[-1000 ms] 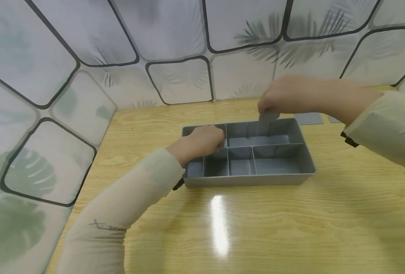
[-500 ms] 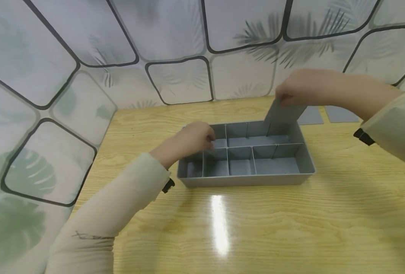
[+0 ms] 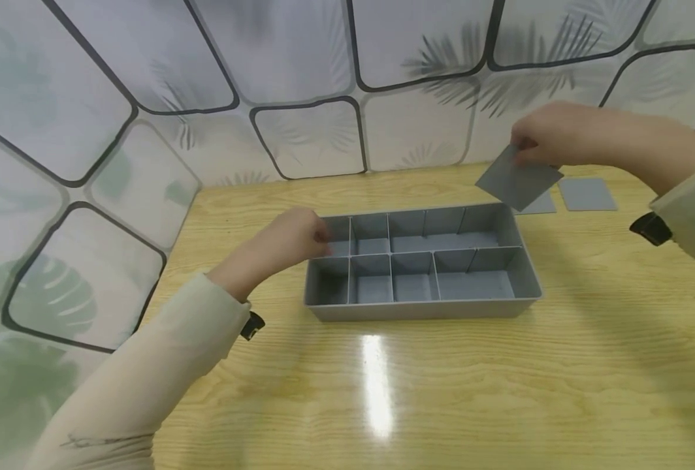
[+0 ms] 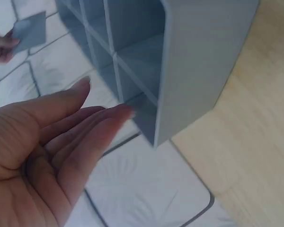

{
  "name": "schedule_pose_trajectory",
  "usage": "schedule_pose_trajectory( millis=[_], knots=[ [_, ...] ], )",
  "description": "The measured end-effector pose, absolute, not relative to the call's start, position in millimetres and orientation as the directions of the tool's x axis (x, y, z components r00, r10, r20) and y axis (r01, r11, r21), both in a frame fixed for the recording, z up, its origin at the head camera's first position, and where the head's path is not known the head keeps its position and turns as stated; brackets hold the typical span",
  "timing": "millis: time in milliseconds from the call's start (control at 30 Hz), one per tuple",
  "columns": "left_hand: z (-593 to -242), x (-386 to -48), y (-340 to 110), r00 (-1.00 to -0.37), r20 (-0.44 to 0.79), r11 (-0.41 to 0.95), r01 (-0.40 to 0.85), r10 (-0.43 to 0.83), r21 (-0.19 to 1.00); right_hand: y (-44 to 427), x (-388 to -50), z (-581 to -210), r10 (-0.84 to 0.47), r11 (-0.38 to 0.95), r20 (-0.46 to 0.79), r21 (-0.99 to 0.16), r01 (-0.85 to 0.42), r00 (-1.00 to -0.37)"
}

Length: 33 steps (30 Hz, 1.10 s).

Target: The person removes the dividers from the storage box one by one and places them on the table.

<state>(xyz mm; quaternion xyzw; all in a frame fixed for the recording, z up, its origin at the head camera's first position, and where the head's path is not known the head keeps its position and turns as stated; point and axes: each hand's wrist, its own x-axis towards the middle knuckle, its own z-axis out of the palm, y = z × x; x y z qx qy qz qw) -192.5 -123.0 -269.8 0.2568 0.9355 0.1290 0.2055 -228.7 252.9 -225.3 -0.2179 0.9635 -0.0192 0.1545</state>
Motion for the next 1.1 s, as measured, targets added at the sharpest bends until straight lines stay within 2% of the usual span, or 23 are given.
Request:
schedule_pose_trajectory(
  millis=[133, 333, 667, 933, 1100],
  knots=[
    [-265.6, -190.6, -134.0, -0.791, -0.382, 0.872, 0.371, 0.477, 0.321, 260.0, -229.5, -228.2, -0.399, 0.917, -0.301, -0.124, -0.379, -0.866],
    [-272.9, -184.4, -149.1, -0.770, -0.494, 0.911, 0.291, 0.404, 0.292, 267.8, -233.0, -234.1, -0.386, 0.923, -0.273, -0.116, -0.368, -0.882],
    [-294.6, -182.7, -155.5, -0.723, -0.589, 0.916, 0.157, 0.361, 0.369, 297.9, -237.3, -239.5, -0.293, 0.950, -0.264, -0.185, -0.250, -0.919],
    [-299.8, -182.0, -153.9, -0.710, -0.622, 0.906, 0.052, 0.330, 0.421, 344.4, -241.3, -249.7, -0.192, 0.973, -0.292, -0.181, -0.143, -0.937],
    [-299.4, -181.5, -155.4, -0.702, -0.624, 0.885, 0.021, 0.344, 0.465, 372.4, -242.3, -263.3, -0.099, 0.976, -0.263, -0.215, -0.041, -0.960]
  ],
)
